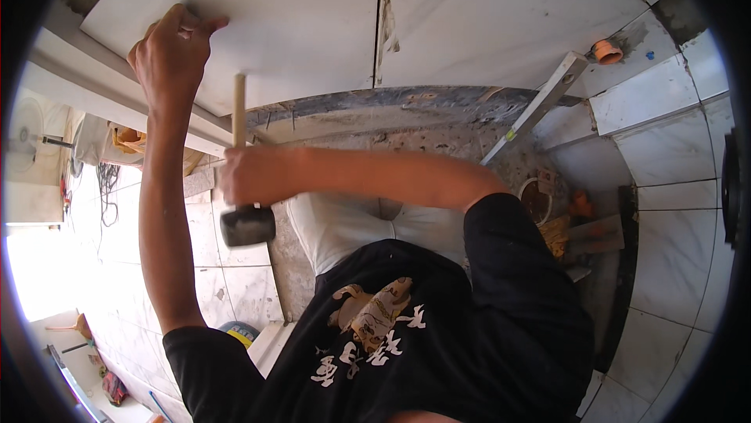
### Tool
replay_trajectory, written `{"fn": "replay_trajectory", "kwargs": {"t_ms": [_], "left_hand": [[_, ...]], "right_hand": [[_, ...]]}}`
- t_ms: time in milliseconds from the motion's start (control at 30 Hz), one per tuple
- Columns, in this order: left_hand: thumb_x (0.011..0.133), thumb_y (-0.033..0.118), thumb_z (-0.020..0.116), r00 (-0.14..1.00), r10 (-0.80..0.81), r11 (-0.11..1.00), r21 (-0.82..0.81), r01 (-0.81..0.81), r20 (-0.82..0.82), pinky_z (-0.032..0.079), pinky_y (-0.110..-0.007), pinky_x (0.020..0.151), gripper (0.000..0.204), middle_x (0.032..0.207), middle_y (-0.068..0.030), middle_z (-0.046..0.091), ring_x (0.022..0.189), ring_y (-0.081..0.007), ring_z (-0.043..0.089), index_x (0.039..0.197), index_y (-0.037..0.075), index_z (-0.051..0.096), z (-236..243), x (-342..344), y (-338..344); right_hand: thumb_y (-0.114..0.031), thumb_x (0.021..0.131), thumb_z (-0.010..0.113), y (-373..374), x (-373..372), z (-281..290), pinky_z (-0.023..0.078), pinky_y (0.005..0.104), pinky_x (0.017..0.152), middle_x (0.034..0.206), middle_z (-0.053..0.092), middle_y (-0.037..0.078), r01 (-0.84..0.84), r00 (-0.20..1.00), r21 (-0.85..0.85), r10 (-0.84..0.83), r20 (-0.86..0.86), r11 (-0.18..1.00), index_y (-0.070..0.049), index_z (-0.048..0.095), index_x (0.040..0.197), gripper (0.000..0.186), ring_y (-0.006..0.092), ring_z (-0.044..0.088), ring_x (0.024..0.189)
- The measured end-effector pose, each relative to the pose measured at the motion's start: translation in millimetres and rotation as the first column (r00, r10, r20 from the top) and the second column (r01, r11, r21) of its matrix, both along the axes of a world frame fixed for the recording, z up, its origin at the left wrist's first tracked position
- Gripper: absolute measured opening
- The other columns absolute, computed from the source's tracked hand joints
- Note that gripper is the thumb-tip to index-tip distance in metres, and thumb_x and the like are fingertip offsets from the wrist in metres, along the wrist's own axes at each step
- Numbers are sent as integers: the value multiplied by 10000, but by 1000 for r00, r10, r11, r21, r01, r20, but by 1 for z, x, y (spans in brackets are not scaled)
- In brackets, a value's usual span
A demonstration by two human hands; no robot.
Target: Applying mortar to a ceramic tile and fixing it to a wall.
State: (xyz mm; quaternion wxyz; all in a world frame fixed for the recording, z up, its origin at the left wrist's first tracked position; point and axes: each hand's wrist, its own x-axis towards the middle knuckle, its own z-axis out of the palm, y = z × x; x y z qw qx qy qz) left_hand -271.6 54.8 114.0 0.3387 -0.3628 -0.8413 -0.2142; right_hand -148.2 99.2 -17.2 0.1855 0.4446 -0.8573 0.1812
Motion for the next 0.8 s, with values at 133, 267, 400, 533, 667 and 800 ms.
{"fn": "replay_trajectory", "kwargs": {"t_ms": [133, 267, 400, 533, 667, 800], "left_hand": [[771, 389, 811, 997, -23, 998, 48, 26, -77, 506, -398, 719, 260, 697, -4, 719, 690, -262, 695, 730, 161, 694, 11, -9, -6], [820, 290, 793, 981, -120, 987, 88, 134, -154, 449, -412, 787, 259, 710, -33, 664, 724, -247, 651, 759, 111, 615, 2, 1, 0], [831, 129, 739, 958, -246, 957, 119, 265, -149, 402, -403, 871, 145, 904, -5, 628, 909, -210, 610, 956, 152, 669, -23, 9, 19], [839, 121, 731, 867, -479, 865, 92, 492, -133, 389, -419, 944, 548, 1052, -57, 579, 1001, -216, 567, 1350, 282, 615, -5, 69, 66], [847, 169, 741, 882, -398, 905, 46, 422, -254, 384, -417, 890, 657, 1084, -50, 541, 1007, -213, 548, 1446, 318, 516, 24, 107, 108], [854, 201, 745, 950, -268, 963, -52, 263, -162, 395, -433, 870, 724, 1083, -56, 525, 1031, -218, 546, 1497, 333, 441, 35, 117, 115]], "right_hand": [[-139, 740, 667, -15, 5, 13, 459, 343, 850, 751, 611, -12, 96, 985, 141, -74, -157, 985, -134, 619, 700, 63, 170, 632, 842], [-129, 744, 635, -26, 33, 24, 458, 362, 869, 759, 614, 14, 20, 999, 139, -16, -33, 990, -115, 628, 710, 37, 194, 629, 841], [-135, 727, 624, -19, 68, 14, 442, 363, 814, 775, 616, 18, 115, 993, 204, -119, 8, 972, -126, 626, 714, 16, 195, 620, 857], [-130, 728, 619, -5, 113, -17, 433, 362, 802, 773, 606, 14, 188, 976, 247, -210, 65, 951, -127, 615, 701, 27, 192, 608, 845], [-123, 732, 618, 12, 159, -20, 420, 344, 796, 764, 575, 9, 246, 952, 191, -274, 138, 950, -125, 597, 693, 45, 181, 587, 831], [-107, 705, 644, 28, 174, -23, 443, 368, 805, 785, 611, 4, 304, 931, 180, -332, 152, 936, -128, 649, 700, 22, 194, 608, 855]]}}
